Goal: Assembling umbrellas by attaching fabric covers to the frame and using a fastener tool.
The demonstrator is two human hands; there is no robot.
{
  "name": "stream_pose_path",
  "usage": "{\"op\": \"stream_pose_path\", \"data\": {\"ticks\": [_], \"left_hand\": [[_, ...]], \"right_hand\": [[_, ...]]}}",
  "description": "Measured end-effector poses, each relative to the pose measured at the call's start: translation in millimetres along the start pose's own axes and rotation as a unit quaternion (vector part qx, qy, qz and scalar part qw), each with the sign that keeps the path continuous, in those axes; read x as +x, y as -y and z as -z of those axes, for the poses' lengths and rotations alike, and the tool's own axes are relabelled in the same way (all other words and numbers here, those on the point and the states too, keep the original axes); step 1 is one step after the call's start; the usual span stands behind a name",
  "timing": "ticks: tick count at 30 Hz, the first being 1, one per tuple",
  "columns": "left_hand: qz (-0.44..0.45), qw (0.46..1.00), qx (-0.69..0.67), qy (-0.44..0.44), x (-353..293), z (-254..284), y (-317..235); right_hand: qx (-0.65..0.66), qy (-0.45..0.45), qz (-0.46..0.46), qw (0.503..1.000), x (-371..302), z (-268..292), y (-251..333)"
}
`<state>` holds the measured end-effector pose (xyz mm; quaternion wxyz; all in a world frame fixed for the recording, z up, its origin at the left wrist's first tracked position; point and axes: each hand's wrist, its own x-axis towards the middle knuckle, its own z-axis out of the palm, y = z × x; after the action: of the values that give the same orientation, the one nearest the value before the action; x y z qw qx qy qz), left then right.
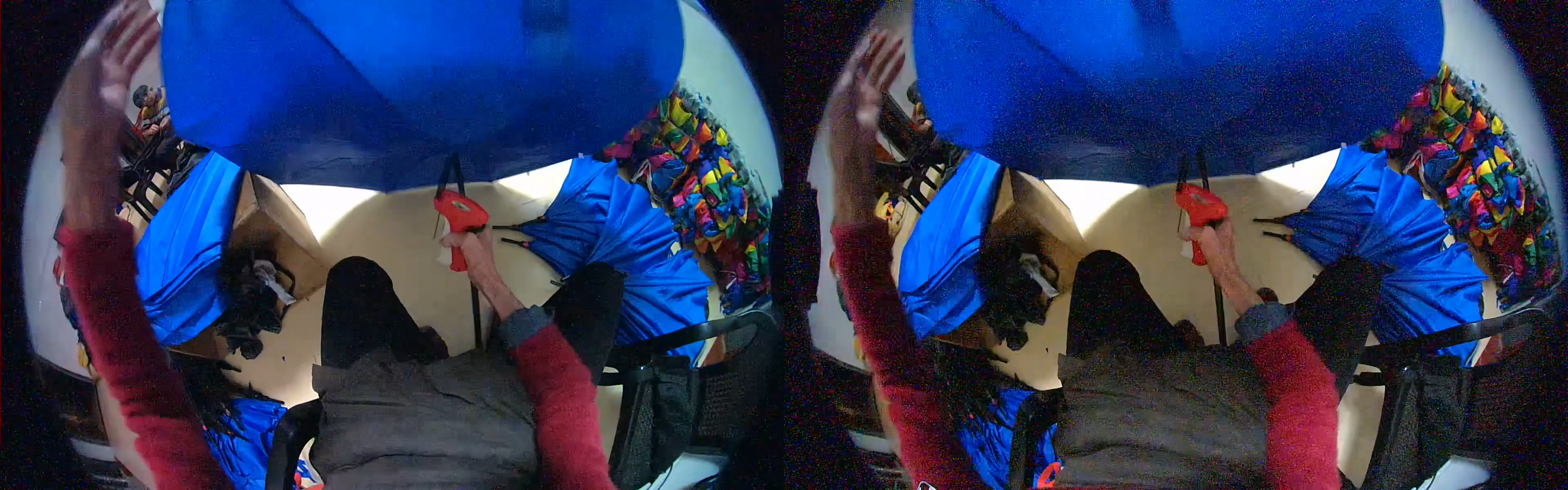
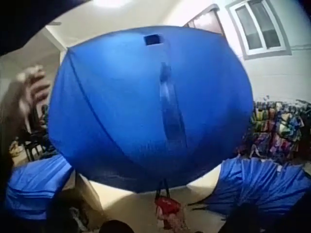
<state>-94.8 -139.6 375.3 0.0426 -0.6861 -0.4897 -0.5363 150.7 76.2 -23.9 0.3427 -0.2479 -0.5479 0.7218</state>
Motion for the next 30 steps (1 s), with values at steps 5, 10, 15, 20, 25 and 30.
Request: {"op": "stream_pose_path", "data": {"ticks": [5,10,15,20,25,30], "left_hand": [[0.122,0.973,0.044,-0.191,-72,-116,52],[0.434,0.893,-0.099,-0.065,-100,-208,104],[0.509,0.825,-0.231,-0.077,-110,-244,150],[0.552,0.797,-0.241,-0.053,-107,-257,162],[0.532,0.787,-0.312,-0.005,-104,-277,156],[0.558,0.769,-0.312,0.027,-76,-337,172]], "right_hand": [[0.022,-0.003,0.041,0.999,-15,-23,62],[0.035,0.035,0.102,0.994,-44,-47,95],[0.005,0.066,0.049,0.997,-78,-55,120],[-0.006,0.060,-0.024,0.998,-99,-47,129],[-0.020,0.032,-0.007,0.999,-141,-25,136],[0.036,0.019,-0.064,0.997,-165,-8,138]]}}
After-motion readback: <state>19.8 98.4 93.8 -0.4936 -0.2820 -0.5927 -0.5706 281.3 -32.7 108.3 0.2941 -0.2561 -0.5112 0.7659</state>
